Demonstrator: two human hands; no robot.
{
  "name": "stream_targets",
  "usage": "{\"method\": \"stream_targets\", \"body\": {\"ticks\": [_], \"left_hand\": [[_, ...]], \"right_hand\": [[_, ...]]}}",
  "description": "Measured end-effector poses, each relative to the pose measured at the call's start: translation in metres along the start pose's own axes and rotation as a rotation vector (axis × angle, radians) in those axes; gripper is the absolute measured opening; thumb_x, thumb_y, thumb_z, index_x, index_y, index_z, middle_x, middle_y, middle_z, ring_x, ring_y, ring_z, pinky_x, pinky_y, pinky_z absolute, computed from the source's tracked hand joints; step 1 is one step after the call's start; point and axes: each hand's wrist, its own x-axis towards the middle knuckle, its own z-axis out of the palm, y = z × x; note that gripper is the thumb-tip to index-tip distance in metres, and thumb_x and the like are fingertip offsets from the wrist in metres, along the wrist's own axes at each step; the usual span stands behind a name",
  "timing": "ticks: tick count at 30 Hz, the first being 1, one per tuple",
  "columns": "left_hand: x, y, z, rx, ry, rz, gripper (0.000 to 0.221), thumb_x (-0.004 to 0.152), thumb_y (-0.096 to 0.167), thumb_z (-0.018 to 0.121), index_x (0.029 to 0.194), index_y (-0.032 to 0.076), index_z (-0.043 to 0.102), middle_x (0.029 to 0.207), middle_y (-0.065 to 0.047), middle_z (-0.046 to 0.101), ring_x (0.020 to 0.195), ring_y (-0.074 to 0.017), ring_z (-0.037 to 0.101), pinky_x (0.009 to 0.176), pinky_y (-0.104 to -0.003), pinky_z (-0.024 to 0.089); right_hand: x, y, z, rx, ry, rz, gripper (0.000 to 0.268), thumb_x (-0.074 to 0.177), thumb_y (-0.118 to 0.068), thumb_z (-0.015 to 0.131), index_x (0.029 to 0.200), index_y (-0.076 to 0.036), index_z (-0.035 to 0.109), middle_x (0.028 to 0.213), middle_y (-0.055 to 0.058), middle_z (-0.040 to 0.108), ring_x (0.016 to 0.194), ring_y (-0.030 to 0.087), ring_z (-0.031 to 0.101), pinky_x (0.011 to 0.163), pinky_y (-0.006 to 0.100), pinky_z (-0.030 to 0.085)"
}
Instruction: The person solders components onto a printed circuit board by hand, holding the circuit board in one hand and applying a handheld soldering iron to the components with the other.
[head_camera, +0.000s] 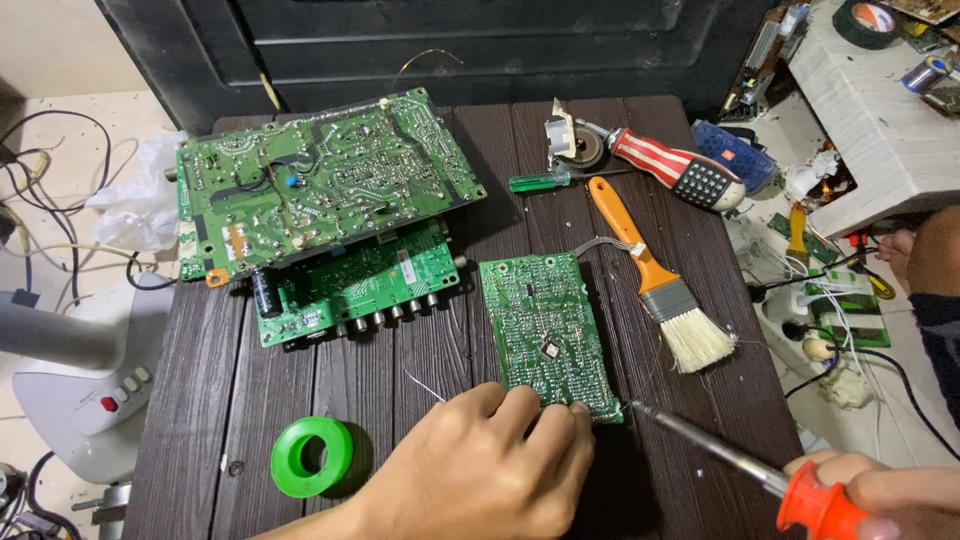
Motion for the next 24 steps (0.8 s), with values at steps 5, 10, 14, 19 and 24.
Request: {"method": "stream_targets", "body": {"ticks": [5,10,14,19,24], "left_hand": [[0.0,0.0,0.001,-0.008,-0.013,0.006,0.016,0.089,0.004,0.073,0.102,-0.005,0.077,0.09,-0.016,0.066,0.056,-0.0144,0.05,0.047,-0.024,0.04],[0.0,0.001,0.001,-0.004,-0.009,-0.004,0.014,0.091,0.004,0.074,0.101,-0.005,0.077,0.083,-0.012,0.063,0.057,-0.0139,0.051,0.046,-0.025,0.041],[0.001,0.001,-0.002,0.015,-0.002,-0.005,0.015,0.09,0.006,0.074,0.1,-0.004,0.076,0.083,-0.011,0.062,0.059,-0.0151,0.052,0.048,-0.026,0.042],[-0.004,-0.002,0.008,0.057,-0.015,0.005,0.011,0.094,0.01,0.074,0.099,0.001,0.076,0.084,-0.009,0.067,0.058,-0.0133,0.053,0.045,-0.024,0.045],[-0.012,-0.008,0.018,0.222,-0.009,0.008,0.03,0.102,0.036,0.072,0.104,0.006,0.077,0.077,-0.005,0.071,0.052,-0.0091,0.056,0.037,-0.021,0.043]], "right_hand": [[-0.106,0.119,-0.117,0.465,-0.234,0.966,0.046,0.087,-0.014,0.069,0.119,0.019,0.065,0.098,0.045,0.089,0.068,0.047,0.093,0.061,0.048,0.076],[-0.094,0.113,-0.117,0.359,-0.162,1.224,0.042,0.075,0.012,0.054,0.093,0.031,0.087,0.112,0.045,0.083,0.095,0.053,0.083,0.085,0.051,0.062],[-0.239,0.227,-0.156,0.094,0.214,0.545,0.028,0.095,0.004,0.051,0.121,0.01,0.058,0.113,0.027,0.072,0.111,0.04,0.071,0.12,0.04,0.044],[-0.006,0.024,-0.045,1.101,-0.192,0.641,0.034,0.096,-0.022,0.056,0.102,0.011,0.061,0.1,0.017,0.081,0.091,0.025,0.08,0.089,0.036,0.057],[0.058,-0.101,0.031,0.3,0.026,0.802,0.061,0.086,-0.013,0.051,0.114,0.032,0.08,0.052,0.043,0.089,0.033,0.027,0.064,0.045,0.039,0.055]]}}
